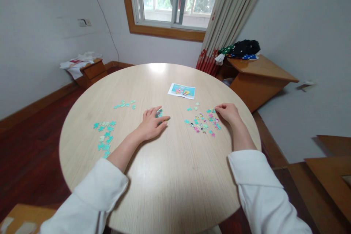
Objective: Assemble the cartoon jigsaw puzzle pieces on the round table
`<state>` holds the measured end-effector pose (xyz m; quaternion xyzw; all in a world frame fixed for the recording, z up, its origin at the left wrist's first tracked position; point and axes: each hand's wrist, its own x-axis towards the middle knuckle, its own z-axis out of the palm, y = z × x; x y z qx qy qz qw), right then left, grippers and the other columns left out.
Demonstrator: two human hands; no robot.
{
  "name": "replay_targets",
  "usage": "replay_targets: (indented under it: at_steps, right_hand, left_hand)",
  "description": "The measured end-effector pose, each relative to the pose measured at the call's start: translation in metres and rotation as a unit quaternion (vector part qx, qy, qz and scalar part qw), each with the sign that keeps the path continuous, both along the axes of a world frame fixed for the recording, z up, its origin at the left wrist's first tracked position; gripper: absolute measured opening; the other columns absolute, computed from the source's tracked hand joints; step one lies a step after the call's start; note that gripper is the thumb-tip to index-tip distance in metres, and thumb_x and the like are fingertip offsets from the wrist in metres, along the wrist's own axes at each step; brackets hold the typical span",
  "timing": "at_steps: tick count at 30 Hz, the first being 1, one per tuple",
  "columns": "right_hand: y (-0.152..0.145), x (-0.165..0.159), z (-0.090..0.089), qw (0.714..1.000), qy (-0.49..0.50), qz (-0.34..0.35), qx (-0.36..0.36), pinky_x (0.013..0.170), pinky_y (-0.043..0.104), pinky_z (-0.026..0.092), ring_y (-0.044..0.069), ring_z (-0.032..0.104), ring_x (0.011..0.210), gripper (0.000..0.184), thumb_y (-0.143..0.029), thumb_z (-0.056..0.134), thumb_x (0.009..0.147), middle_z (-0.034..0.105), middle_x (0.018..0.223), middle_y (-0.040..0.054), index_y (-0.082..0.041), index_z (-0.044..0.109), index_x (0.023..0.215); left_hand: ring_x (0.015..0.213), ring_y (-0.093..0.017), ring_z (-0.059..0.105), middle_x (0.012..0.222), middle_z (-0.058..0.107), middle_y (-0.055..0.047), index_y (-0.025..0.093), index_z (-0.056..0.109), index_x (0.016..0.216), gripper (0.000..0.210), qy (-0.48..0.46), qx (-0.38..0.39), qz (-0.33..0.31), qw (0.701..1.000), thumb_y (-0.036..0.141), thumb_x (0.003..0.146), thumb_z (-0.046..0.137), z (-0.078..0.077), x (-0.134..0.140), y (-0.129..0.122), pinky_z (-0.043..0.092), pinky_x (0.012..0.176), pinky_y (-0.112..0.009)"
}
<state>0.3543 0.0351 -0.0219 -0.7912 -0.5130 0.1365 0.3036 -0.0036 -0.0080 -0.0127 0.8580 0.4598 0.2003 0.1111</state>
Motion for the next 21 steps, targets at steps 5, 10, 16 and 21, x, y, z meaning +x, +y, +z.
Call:
replay_targets:
  at_steps: [5, 10, 16, 21]
  right_hand:
    - [-0.0007, -0.0018, 0.0008, 1.000, -0.004, -0.005, 0.001, 0.064, 0.027, 0.041, 0.016, 0.054, 0.061, 0.018, -0.026, 0.059, 0.066, 0.065, 0.066, 0.0053, -0.013, 0.069, 0.074]
    - [-0.0022, -0.0035, 0.0029, 1.000, -0.002, -0.006, -0.002, 0.063, 0.026, 0.041, 0.015, 0.053, 0.061, 0.017, -0.026, 0.059, 0.066, 0.065, 0.066, 0.0048, -0.014, 0.069, 0.073]
    - [-0.0020, -0.0024, 0.0023, 1.000, 0.002, -0.004, 0.004, 0.064, 0.026, 0.041, 0.016, 0.054, 0.062, 0.019, -0.027, 0.059, 0.065, 0.066, 0.068, 0.0057, -0.014, 0.069, 0.073]
    - [-0.0012, -0.0003, 0.0005, 1.000, 0.001, -0.002, 0.000, 0.063, 0.027, 0.041, 0.016, 0.054, 0.062, 0.020, -0.028, 0.059, 0.065, 0.065, 0.067, 0.0057, -0.014, 0.069, 0.073]
  left_hand:
    - [0.127, -0.032, 0.031, 0.139, 0.038, -0.009, 0.031, 0.064, 0.114, 0.032, 0.019, -0.007, 0.007, 1.000, 0.037, 0.086, 0.049, -0.0010, -0.0002, 0.0002, 0.022, 0.102, -0.058]
    - [0.126, -0.030, 0.032, 0.138, 0.039, -0.011, 0.029, 0.063, 0.115, 0.034, 0.010, 0.019, 0.006, 1.000, 0.036, 0.088, 0.045, -0.0036, -0.0010, 0.0017, 0.023, 0.103, -0.054]
    - [0.124, -0.028, 0.035, 0.134, 0.044, -0.011, 0.024, 0.069, 0.099, 0.034, -0.011, 0.055, 0.019, 0.998, 0.031, 0.091, 0.038, -0.0031, -0.0023, 0.0041, 0.025, 0.103, -0.050]
    - [0.122, -0.027, 0.037, 0.131, 0.047, -0.011, 0.021, 0.070, 0.091, 0.032, -0.034, 0.053, 0.040, 0.997, 0.027, 0.089, 0.038, 0.0006, -0.0033, 0.0041, 0.027, 0.102, -0.050]
